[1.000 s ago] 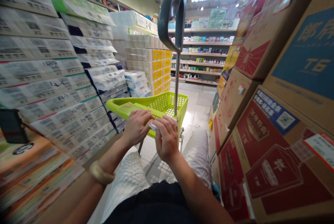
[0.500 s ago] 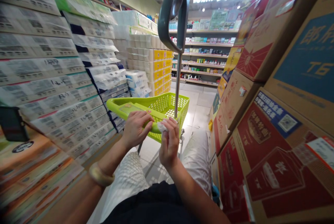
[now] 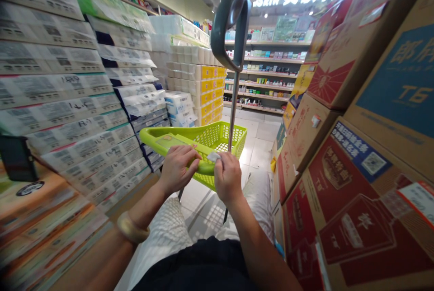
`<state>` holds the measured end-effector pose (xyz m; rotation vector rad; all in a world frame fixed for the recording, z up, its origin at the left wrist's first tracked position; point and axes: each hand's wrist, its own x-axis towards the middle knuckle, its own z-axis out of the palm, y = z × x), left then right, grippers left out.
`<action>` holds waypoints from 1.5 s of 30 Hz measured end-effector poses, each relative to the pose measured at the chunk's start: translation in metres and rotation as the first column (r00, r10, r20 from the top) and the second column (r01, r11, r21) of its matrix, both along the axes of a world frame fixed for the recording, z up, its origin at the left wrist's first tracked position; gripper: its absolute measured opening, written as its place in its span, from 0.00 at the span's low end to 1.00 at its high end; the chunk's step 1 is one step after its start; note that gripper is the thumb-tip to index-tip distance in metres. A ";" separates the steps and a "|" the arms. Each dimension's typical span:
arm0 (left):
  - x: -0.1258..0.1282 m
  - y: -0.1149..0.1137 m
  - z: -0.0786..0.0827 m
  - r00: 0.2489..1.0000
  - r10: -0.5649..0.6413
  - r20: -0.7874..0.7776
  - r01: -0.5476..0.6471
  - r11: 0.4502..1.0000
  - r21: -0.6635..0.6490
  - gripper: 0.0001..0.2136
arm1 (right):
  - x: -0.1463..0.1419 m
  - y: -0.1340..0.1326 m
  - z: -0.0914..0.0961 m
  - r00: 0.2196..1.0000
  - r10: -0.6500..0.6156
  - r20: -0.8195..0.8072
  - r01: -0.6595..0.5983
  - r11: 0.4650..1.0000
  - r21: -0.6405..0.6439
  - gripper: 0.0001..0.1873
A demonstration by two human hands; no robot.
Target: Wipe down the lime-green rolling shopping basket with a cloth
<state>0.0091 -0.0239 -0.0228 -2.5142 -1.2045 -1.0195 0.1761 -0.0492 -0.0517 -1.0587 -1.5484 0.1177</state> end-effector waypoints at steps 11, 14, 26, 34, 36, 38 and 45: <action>-0.006 -0.004 0.000 1.000 -0.019 0.019 0.019 1.000 0.010 0.11 | -0.005 -0.005 -0.024 0.993 0.109 0.038 -0.116 0.942 0.316 0.14; -0.007 -0.006 0.001 0.999 -0.024 0.029 0.024 1.000 -0.001 0.11 | -0.006 0.000 -0.041 0.973 0.083 -0.216 -0.021 0.961 0.276 0.13; -0.014 -0.009 0.001 0.999 -0.038 0.032 0.038 0.999 -0.010 0.10 | 0.010 0.043 0.006 0.711 0.198 -0.675 -0.291 0.957 -0.026 0.20; -0.016 -0.011 0.002 0.999 -0.036 0.033 0.036 0.999 -0.008 0.10 | 0.005 0.031 0.009 0.756 0.275 -0.594 -0.315 0.948 0.039 0.22; -0.016 -0.012 0.002 0.998 -0.041 0.038 0.041 0.999 -0.010 0.09 | 0.001 0.029 -0.012 0.815 0.182 -0.551 -0.213 0.977 0.008 0.27; -0.017 -0.012 0.003 0.998 -0.045 0.044 0.045 0.999 -0.013 0.10 | -0.001 0.028 -0.022 0.842 0.131 -0.523 -0.159 0.987 -0.010 0.27; -0.020 -0.012 0.003 0.997 -0.061 0.048 0.061 0.998 -0.015 0.10 | 0.004 0.029 0.027 0.776 0.308 -0.550 -0.302 0.947 0.105 0.20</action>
